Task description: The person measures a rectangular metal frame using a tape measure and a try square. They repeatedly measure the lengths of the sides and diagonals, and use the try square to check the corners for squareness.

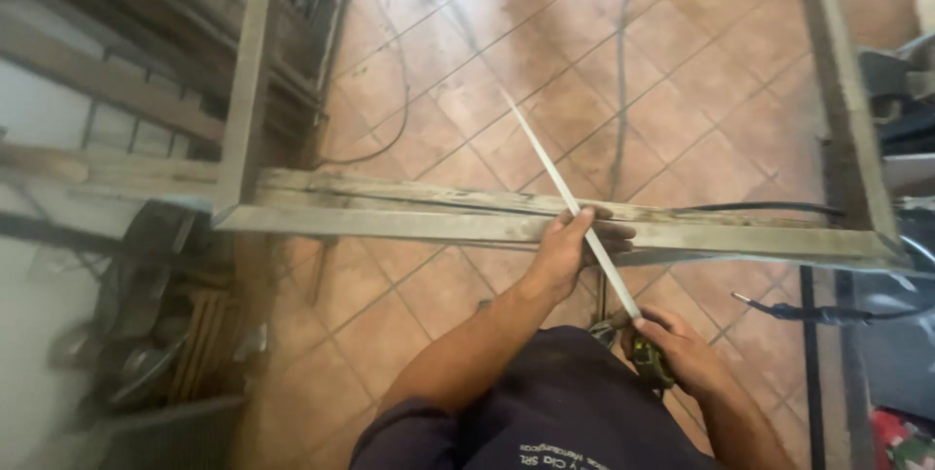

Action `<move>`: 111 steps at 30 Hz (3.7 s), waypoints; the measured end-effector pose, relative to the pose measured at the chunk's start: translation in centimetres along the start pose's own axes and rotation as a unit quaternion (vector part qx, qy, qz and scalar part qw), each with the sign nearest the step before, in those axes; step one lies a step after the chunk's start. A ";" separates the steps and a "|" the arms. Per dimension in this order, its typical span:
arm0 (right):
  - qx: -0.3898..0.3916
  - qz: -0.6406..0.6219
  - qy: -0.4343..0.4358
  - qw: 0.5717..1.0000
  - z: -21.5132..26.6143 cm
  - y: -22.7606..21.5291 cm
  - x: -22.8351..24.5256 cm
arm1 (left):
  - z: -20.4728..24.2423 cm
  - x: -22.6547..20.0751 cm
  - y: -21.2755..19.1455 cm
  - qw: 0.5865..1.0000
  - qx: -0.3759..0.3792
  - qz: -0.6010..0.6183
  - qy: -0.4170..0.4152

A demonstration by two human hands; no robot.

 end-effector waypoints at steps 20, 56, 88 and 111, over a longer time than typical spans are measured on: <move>0.159 0.224 -0.050 0.960 -1.6 -0.3 1.3 | 7.5 -3.0 0.0 0.981 0.012 -0.086 0.173; 0.140 0.341 -0.186 0.911 -10.7 19.4 1.6 | 19.4 -17.1 -16.9 0.923 -0.042 -0.347 0.162; -0.096 0.686 0.013 0.721 -12.8 23.7 15.2 | 10.9 -41.2 -22.2 0.356 -0.011 -0.885 0.300; 0.043 0.761 -0.267 0.590 -13.8 20.7 18.6 | 8.7 -37.3 -17.5 0.341 -0.033 -0.883 0.320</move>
Point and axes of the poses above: each hand's wrist, its own z-axis away from the middle knuckle, its own y-axis out of the palm, x = y × z, the point moved 3 cm from there along -z, towards the middle knuckle, and after that the axes turned 3 degrees about z, right-handed, at the moved point
